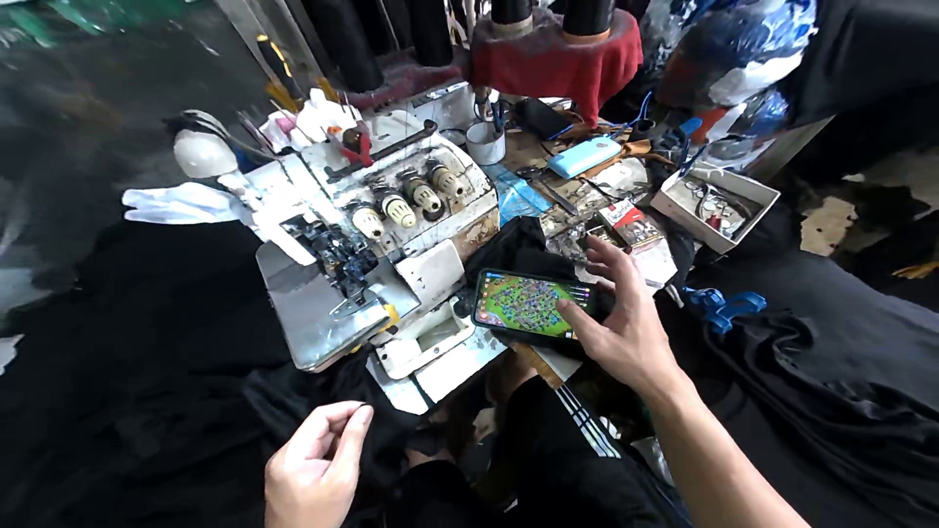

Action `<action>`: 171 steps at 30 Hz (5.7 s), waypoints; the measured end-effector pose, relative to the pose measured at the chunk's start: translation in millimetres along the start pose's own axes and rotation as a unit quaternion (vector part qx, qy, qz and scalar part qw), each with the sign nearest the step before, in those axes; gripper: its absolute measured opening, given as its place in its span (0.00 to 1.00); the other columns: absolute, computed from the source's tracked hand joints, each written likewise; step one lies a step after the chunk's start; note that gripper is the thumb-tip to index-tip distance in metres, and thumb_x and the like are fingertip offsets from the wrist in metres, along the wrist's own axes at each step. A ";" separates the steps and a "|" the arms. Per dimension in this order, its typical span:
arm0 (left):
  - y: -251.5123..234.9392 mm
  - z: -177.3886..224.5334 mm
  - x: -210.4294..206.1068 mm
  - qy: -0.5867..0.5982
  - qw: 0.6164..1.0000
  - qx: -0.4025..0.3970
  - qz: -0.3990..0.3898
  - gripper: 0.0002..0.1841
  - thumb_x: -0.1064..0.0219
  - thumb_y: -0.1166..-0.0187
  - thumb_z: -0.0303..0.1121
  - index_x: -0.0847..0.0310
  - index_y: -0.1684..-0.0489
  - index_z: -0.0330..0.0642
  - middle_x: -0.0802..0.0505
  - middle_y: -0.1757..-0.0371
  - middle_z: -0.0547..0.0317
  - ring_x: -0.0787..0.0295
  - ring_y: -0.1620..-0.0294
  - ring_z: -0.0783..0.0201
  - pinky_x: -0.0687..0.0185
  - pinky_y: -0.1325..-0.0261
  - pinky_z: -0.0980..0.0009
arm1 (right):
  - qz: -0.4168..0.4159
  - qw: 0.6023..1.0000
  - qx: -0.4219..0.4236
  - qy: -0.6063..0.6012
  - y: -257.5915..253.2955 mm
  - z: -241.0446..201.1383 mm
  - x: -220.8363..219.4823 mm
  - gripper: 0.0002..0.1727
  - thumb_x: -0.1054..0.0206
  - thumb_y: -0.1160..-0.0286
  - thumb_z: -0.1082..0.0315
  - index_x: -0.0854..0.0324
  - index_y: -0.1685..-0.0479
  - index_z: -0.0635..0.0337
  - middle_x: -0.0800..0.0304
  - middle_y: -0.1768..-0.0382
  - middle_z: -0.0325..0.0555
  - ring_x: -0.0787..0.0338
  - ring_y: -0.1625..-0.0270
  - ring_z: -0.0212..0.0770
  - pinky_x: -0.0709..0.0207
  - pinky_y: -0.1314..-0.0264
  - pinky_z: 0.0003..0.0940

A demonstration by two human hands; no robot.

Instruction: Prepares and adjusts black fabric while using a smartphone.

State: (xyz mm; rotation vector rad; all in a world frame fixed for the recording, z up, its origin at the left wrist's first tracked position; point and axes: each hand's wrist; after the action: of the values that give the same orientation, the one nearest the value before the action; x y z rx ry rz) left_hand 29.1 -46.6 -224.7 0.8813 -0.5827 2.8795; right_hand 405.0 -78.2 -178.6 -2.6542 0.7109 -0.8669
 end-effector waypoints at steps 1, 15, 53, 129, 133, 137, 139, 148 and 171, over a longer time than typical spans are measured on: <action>0.2 -0.4 0.5 -0.001 1.000 -0.001 0.000 0.07 0.31 0.18 0.34 0.11 0.55 0.40 0.07 0.70 0.67 0.16 0.78 0.77 0.21 0.79 0.80 | -0.008 1.000 0.002 0.020 -4.3 -3.6 -0.6 0.44 0.27 0.32 0.53 0.39 0.10 0.47 0.28 0.20 0.47 0.21 0.23 0.44 0.20 0.29 0.51; 3.5 -7.8 0.9 0.003 1.000 -0.021 0.006 0.08 0.31 0.18 0.33 0.11 0.56 0.38 0.07 0.69 0.65 0.15 0.75 0.77 0.19 0.75 0.80 | -0.043 0.995 -0.003 0.089 -13.7 -15.6 -9.7 0.44 0.25 0.30 0.55 0.39 0.10 0.46 0.25 0.22 0.49 0.14 0.33 0.46 0.16 0.39 0.51; 1.7 -7.5 -0.3 0.010 1.000 -0.021 0.000 0.07 0.31 0.19 0.31 0.12 0.56 0.36 0.08 0.71 0.65 0.18 0.79 0.77 0.23 0.79 0.80 | -0.019 0.983 0.014 0.181 -5.9 -19.5 -21.4 0.53 0.22 0.41 0.42 0.40 0.09 0.46 0.28 0.21 0.53 0.21 0.26 0.56 0.20 0.39 0.61; 2.0 -6.6 -0.6 0.003 1.000 -0.022 0.005 0.06 0.31 0.19 0.30 0.12 0.56 0.37 0.08 0.70 0.65 0.16 0.76 0.76 0.18 0.75 0.79 | 0.051 0.996 -0.046 -0.048 9.7 1.2 2.1 0.33 0.41 0.13 0.50 0.38 0.11 0.47 0.22 0.23 0.44 0.12 0.34 0.37 0.12 0.40 0.39; 1.5 -3.2 4.2 0.027 1.000 -0.008 -0.011 0.06 0.31 0.18 0.30 0.12 0.55 0.37 0.07 0.68 0.65 0.14 0.76 0.75 0.18 0.77 0.79 | 0.106 0.993 0.059 -0.003 22.4 -12.6 8.6 0.27 0.42 0.13 0.56 0.28 0.19 0.59 0.24 0.22 0.50 0.25 0.19 0.44 0.24 0.21 0.47; 0.2 -1.8 15.2 0.082 0.996 0.001 -0.019 0.06 0.31 0.19 0.30 0.12 0.55 0.38 0.07 0.66 0.64 0.12 0.73 0.73 0.17 0.77 0.78 | 0.087 0.978 0.186 -0.047 44.8 -31.1 -4.0 0.19 0.33 0.21 0.62 0.18 0.33 0.58 0.18 0.32 0.47 0.19 0.27 0.46 0.16 0.31 0.47; 3.6 3.8 21.9 0.096 0.995 -0.003 -0.009 0.05 0.31 0.19 0.29 0.13 0.55 0.39 0.07 0.66 0.66 0.13 0.74 0.74 0.18 0.77 0.79 | 0.067 0.976 0.196 -0.062 49.7 -30.5 -10.7 0.17 0.30 0.24 0.65 0.16 0.37 0.57 0.16 0.37 0.43 0.15 0.33 0.42 0.13 0.36 0.42; 35.6 17.5 52.4 0.092 0.993 -0.070 -0.010 0.07 0.30 0.18 0.36 0.08 0.55 0.45 0.06 0.58 0.63 0.09 0.65 0.67 0.08 0.67 0.72 | -0.175 0.972 0.134 -0.081 80.2 -39.1 -58.6 0.13 0.33 0.18 0.59 0.12 0.41 0.49 0.07 0.54 0.32 0.08 0.59 0.29 0.08 0.57 0.32; 13.9 -1.2 21.0 0.071 0.993 -0.040 -0.082 0.10 0.37 0.13 0.39 0.10 0.48 0.49 0.06 0.58 0.66 0.09 0.59 0.66 0.08 0.55 0.67 | -0.515 0.774 -0.099 -0.355 109.6 22.3 -108.0 0.16 0.38 0.11 0.56 0.15 0.55 0.60 0.11 0.63 0.46 0.09 0.63 0.42 0.10 0.58 0.43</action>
State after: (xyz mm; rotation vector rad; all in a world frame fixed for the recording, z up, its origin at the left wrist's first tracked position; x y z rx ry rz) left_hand 8.5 -59.8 -218.6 0.6729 -0.5770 2.7216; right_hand 302.2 -112.3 -290.1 -3.1037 -0.9712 0.1660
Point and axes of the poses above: each hand's wrist, its own y-axis away from the middle knuckle, its own x-axis out of the back of the hand, z = x × y
